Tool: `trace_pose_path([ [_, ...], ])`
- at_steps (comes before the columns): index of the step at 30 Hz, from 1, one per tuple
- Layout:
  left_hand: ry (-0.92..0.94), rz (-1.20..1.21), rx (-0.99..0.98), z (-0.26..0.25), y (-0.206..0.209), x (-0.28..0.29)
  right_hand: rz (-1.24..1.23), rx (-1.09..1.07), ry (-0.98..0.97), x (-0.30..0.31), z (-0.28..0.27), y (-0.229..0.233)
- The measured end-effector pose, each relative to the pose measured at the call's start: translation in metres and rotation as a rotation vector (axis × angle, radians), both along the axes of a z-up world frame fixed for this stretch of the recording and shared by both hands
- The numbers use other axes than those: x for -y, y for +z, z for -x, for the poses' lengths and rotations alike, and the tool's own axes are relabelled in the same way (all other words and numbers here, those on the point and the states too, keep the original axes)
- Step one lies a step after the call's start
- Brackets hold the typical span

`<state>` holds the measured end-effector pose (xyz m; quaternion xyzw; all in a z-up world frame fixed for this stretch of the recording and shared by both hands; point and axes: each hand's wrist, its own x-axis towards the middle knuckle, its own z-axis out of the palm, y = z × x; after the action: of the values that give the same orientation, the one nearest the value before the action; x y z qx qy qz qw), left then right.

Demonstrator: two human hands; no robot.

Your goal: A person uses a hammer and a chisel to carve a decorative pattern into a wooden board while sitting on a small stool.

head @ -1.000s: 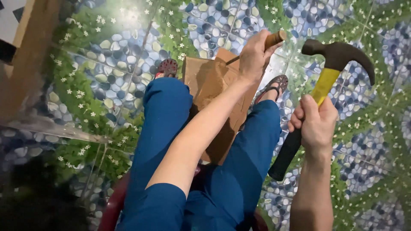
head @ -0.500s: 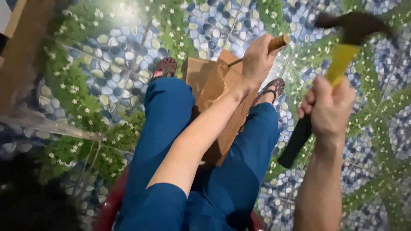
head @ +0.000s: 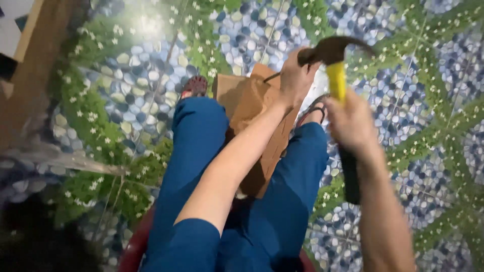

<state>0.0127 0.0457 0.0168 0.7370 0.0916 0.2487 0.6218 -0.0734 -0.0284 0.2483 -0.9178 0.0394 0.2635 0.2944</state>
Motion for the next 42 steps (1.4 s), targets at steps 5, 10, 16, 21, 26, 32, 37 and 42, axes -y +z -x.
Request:
trace_pose_path([
  [5, 0.093, -0.166, 0.03, -0.009, -0.016, 0.005, -0.569, 0.411, 0.075, 0.035, 0.018, -0.04],
  [10, -0.02, -0.104, 0.023, -0.003, 0.002, -0.003, -0.834, 0.316, -0.333, 0.029, 0.038, -0.023],
  [16, -0.179, -0.128, 0.074, 0.044, -0.009, 0.071, -1.034, 0.216, -0.639, 0.107, 0.06, -0.138],
  [21, -0.191, -0.289, -0.207, 0.079, -0.007, 0.029, -1.03, 0.047, -0.749, 0.118, 0.102, -0.185],
  [26, 0.071, -0.401, -0.612, 0.077, -0.052, -0.052, -0.894, 0.135, -0.737, 0.098, 0.125, -0.222],
  [32, 0.055, -0.478, -0.784, 0.078, -0.088, -0.106, -0.626, 0.352, -0.625, 0.069, 0.155, -0.321],
  [37, 0.014, -0.453, -0.772, 0.081, -0.071, -0.106, -0.403, 0.401, -0.565, 0.046, 0.174, -0.322],
  [42, -0.096, -0.532, -0.784, 0.068, -0.094, -0.1, -0.371, 0.404, -0.593, 0.023, 0.215, -0.325],
])
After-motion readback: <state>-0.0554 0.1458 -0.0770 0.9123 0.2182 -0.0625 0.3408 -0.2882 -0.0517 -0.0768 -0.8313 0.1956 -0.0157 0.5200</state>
